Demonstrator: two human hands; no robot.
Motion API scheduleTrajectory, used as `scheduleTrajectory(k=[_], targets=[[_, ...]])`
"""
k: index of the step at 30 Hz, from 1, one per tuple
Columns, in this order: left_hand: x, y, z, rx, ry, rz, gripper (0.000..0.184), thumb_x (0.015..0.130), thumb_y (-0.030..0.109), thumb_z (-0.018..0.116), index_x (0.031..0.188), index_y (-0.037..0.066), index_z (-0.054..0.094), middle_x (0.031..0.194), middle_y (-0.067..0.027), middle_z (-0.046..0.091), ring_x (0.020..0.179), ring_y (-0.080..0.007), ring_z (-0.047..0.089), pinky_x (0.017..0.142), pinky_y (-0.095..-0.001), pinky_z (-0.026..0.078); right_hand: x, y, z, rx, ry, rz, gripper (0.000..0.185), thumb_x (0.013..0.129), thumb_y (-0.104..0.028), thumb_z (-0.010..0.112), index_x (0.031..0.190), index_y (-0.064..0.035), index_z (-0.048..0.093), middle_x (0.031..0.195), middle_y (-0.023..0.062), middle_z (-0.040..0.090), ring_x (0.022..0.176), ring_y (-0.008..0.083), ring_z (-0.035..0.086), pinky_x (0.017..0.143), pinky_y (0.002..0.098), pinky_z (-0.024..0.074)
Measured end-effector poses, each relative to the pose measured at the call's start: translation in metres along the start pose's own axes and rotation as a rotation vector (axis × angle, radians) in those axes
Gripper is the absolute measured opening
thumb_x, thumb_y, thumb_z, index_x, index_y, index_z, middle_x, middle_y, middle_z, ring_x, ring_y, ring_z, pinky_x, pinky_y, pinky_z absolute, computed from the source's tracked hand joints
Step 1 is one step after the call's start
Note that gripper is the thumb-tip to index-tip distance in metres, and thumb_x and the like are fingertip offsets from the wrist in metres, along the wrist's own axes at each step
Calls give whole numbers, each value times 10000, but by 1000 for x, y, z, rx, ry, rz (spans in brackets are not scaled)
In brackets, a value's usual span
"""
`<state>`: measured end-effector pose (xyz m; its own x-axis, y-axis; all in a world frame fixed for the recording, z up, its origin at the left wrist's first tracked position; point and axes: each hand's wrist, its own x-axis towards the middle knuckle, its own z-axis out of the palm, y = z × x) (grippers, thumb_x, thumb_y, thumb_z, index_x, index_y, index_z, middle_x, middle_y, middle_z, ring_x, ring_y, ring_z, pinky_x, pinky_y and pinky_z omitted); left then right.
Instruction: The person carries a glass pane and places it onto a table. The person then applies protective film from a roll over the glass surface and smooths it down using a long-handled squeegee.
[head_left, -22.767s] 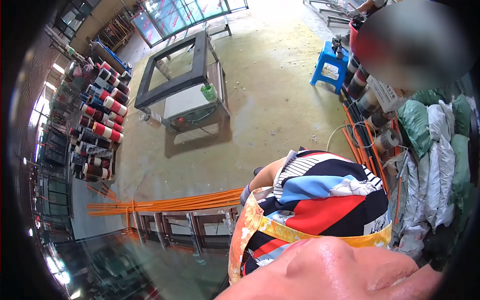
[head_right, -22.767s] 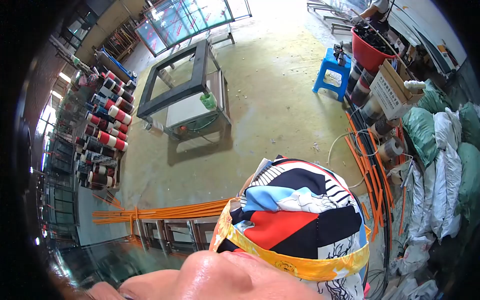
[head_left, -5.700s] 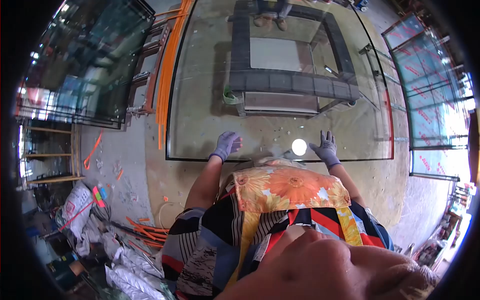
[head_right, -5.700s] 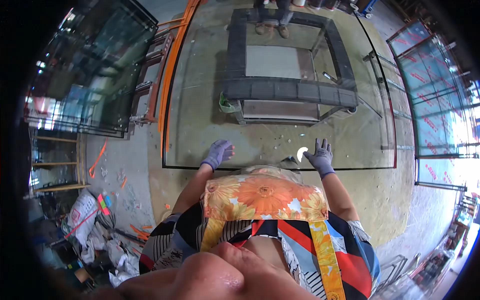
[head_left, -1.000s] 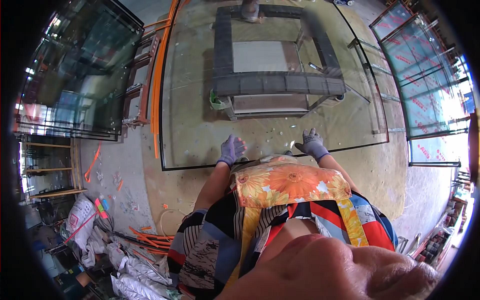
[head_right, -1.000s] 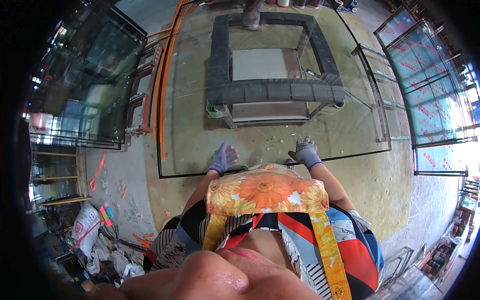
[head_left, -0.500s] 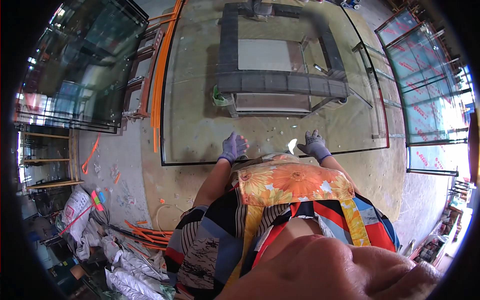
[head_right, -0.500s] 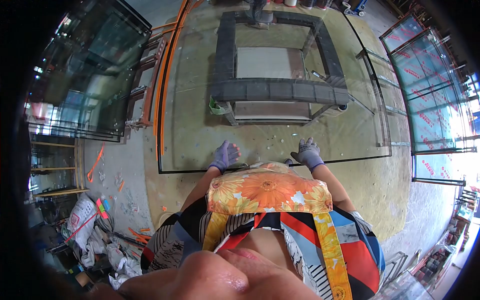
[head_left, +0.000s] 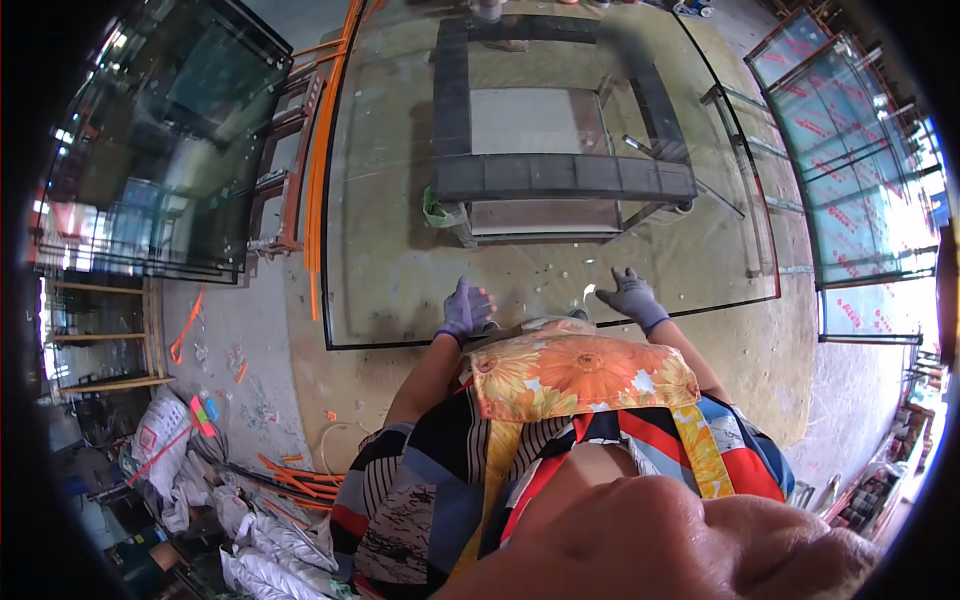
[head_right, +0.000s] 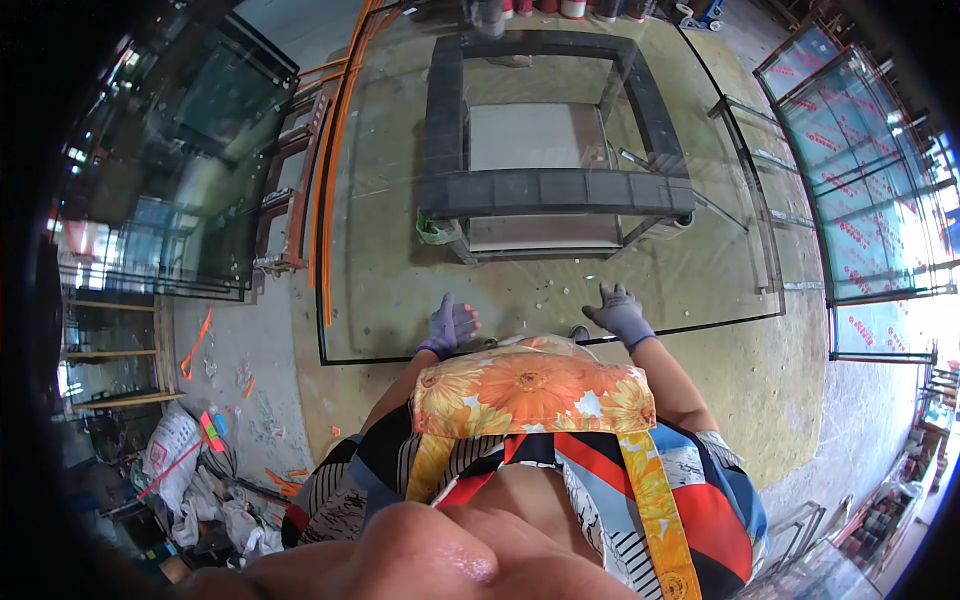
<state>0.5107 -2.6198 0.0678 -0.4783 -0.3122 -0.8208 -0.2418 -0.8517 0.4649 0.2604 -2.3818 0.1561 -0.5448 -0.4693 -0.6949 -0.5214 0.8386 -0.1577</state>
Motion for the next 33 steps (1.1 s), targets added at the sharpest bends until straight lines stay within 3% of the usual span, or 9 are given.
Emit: scheduleTrajectory(k=[4, 8, 19, 27, 33], targets=[[1, 4, 3, 3, 46, -34, 527, 825, 582, 385, 901, 75, 508, 826, -112, 609, 623, -291, 607, 473, -385, 447, 11, 1, -22, -80, 130, 16, 970, 688, -600, 567, 1378, -66, 145, 1396, 273, 139, 1267, 438, 213, 1011, 449, 260], [0, -1, 2, 5, 112, -20, 532, 824, 589, 374, 879, 78, 514, 779, -106, 610, 565, -278, 595, 444, -383, 433, 17, -20, -1, -243, 122, 101, 1002, 678, -588, 596, 1384, -70, 110, 1396, 288, 104, 1267, 460, 187, 1015, 459, 248], [16, -3, -5, -65, 191, -51, 554, 812, 615, 357, 823, 86, 522, 652, -90, 591, 459, -252, 555, 367, -348, 395, 12, -18, -2, -216, 140, 47, 1047, 645, -573, 649, 1375, -52, 109, 1380, 314, 99, 1258, 494, 162, 1004, 476, 260], [25, -9, -6, -89, 90, -27, 549, 817, 608, 361, 785, 85, 527, 637, -89, 582, 464, -257, 558, 360, -333, 402, 21, -10, 12, -217, 203, 47, 1044, 648, -577, 641, 1381, -68, 100, 1385, 310, 99, 1258, 487, 173, 1011, 454, 262], [-11, 22, -25, 136, -220, -56, 429, 826, 529, 444, 908, 117, 530, 775, -63, 609, 596, -227, 605, 462, -314, 454, 19, -12, 18, -209, 217, 85, 1019, 655, -546, 643, 1386, -88, 101, 1388, 298, 120, 1242, 467, 244, 997, 433, 299]])
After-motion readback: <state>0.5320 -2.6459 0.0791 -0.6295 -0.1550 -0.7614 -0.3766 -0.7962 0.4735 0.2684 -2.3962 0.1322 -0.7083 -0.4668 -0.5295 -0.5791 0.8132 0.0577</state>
